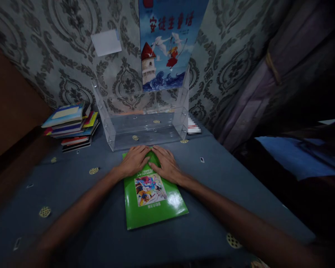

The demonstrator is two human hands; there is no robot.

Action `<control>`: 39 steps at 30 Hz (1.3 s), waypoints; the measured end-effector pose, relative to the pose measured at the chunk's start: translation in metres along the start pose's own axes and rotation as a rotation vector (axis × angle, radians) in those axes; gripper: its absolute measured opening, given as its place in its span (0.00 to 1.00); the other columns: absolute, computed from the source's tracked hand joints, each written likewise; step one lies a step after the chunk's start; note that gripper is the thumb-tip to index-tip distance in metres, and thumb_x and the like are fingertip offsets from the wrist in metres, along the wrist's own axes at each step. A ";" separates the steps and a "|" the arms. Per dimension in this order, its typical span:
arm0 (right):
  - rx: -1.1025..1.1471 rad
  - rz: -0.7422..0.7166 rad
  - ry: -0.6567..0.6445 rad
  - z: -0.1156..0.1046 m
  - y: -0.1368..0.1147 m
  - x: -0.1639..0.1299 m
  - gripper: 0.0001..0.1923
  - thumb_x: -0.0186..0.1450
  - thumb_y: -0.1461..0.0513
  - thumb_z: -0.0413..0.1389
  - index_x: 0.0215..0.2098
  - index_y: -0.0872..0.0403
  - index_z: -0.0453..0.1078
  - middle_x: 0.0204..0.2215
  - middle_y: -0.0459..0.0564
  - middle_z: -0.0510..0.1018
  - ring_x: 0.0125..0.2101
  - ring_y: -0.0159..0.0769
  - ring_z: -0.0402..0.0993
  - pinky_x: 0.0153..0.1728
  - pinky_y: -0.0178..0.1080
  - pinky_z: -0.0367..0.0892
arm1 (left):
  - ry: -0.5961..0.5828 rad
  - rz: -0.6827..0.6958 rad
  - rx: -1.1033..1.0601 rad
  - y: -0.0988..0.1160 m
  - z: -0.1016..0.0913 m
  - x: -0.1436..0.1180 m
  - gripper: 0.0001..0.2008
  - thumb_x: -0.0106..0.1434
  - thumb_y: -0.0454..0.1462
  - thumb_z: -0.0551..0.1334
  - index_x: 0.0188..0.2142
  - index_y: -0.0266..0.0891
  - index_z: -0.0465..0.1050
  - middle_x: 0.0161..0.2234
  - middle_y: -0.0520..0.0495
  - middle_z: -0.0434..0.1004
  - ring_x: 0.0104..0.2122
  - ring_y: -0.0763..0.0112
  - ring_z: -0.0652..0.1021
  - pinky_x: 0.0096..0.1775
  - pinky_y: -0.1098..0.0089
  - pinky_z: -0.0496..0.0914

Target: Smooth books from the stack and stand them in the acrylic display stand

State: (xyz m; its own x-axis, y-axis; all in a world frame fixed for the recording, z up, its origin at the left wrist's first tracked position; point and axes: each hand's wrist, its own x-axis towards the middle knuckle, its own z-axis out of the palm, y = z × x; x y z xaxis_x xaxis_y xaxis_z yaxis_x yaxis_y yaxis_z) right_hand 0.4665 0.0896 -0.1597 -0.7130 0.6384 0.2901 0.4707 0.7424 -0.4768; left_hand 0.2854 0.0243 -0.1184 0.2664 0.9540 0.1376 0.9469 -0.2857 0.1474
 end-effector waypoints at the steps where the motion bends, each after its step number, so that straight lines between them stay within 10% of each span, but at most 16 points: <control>1: -0.003 0.014 0.006 0.000 0.001 0.000 0.34 0.67 0.52 0.52 0.67 0.60 0.59 0.66 0.65 0.63 0.67 0.52 0.57 0.65 0.59 0.52 | -0.007 0.007 -0.014 0.000 0.001 0.002 0.21 0.74 0.39 0.49 0.62 0.35 0.64 0.61 0.38 0.70 0.59 0.58 0.71 0.59 0.55 0.64; 16: 0.147 -0.077 -0.031 -0.014 0.015 -0.041 0.34 0.71 0.52 0.48 0.71 0.57 0.52 0.69 0.60 0.59 0.69 0.45 0.53 0.67 0.55 0.53 | -0.128 0.162 -0.151 -0.002 0.001 0.006 0.25 0.76 0.41 0.44 0.69 0.40 0.55 0.70 0.44 0.55 0.71 0.66 0.54 0.68 0.53 0.48; 39: 0.064 -0.032 -0.173 -0.037 -0.008 -0.086 0.31 0.74 0.52 0.44 0.70 0.57 0.55 0.70 0.58 0.56 0.70 0.45 0.52 0.68 0.57 0.49 | -0.113 0.232 -0.026 0.033 -0.002 0.000 0.24 0.77 0.44 0.42 0.63 0.36 0.64 0.65 0.40 0.66 0.66 0.62 0.64 0.67 0.53 0.50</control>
State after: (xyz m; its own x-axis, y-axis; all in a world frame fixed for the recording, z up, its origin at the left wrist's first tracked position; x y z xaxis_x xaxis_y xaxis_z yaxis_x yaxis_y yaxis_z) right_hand 0.5434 0.0367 -0.1498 -0.8084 0.5660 0.1615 0.4162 0.7437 -0.5232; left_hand 0.3162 0.0151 -0.1111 0.4954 0.8666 0.0603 0.8538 -0.4985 0.1502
